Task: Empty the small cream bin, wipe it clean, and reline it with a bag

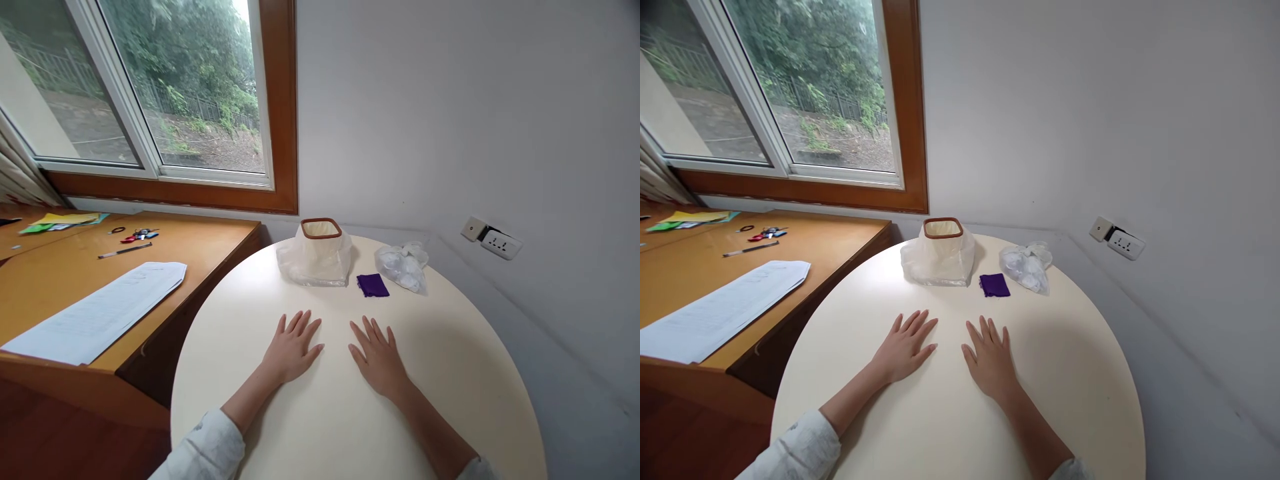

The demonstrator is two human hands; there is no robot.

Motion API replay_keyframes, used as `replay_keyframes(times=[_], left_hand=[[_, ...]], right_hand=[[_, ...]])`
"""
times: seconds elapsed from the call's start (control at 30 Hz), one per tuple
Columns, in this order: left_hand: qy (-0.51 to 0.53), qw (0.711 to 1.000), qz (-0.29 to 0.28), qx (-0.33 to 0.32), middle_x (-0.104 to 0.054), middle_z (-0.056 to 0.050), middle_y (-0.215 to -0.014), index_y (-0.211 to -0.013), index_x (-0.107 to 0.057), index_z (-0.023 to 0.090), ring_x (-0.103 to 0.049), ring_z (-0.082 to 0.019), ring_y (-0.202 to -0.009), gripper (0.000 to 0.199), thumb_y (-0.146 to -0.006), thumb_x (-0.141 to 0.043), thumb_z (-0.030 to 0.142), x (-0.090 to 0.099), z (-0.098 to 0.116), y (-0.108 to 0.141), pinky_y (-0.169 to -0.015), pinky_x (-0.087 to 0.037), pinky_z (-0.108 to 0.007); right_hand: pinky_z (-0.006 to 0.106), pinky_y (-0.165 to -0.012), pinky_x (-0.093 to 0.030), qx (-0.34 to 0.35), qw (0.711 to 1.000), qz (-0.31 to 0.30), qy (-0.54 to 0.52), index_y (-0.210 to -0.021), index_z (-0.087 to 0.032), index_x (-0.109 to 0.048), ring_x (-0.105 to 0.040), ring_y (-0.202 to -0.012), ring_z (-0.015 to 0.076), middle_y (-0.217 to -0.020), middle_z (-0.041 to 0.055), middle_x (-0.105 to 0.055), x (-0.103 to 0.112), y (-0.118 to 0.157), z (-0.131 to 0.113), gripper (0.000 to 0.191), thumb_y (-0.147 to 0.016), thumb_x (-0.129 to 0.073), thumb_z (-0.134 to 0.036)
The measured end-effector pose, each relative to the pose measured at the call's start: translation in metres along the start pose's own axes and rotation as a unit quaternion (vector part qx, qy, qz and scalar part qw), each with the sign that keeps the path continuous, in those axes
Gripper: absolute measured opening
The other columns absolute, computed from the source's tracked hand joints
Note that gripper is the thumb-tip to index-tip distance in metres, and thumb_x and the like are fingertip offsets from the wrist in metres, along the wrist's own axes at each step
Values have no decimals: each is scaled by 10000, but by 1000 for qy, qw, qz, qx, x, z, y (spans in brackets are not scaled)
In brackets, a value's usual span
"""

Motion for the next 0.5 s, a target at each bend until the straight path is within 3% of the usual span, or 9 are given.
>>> replay_keyframes(times=[0.2,0.5], left_hand=[[6,1000,-12,1,-238,-65,-1464,-1360,-292,288,-180,-288,-1342,563,-874,-192,556,1,2,1,-1058,-97,-554],[14,1000,16,11,-332,-86,-1415,-1285,-389,260,-242,-293,-1314,482,-886,-237,484,5,2,-1,-1047,-137,-560]], right_hand=[[485,-1069,-89,-3,1000,13,-11,-1370,-317,-287,-146,-1353,216,-1463,22,-233,0,0,1,512,-899,-191,-496],[448,-1074,-120,-6,999,39,-17,-1319,-305,-379,-192,-1341,192,-1435,13,-304,8,3,-1,467,-897,-251,-459]])
Point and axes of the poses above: each hand's wrist, its own y-axis away from the middle knuckle, its own x-axis out of the back of the hand, z = x × y, the point moved 8 cm from there along -y, towards the middle knuckle
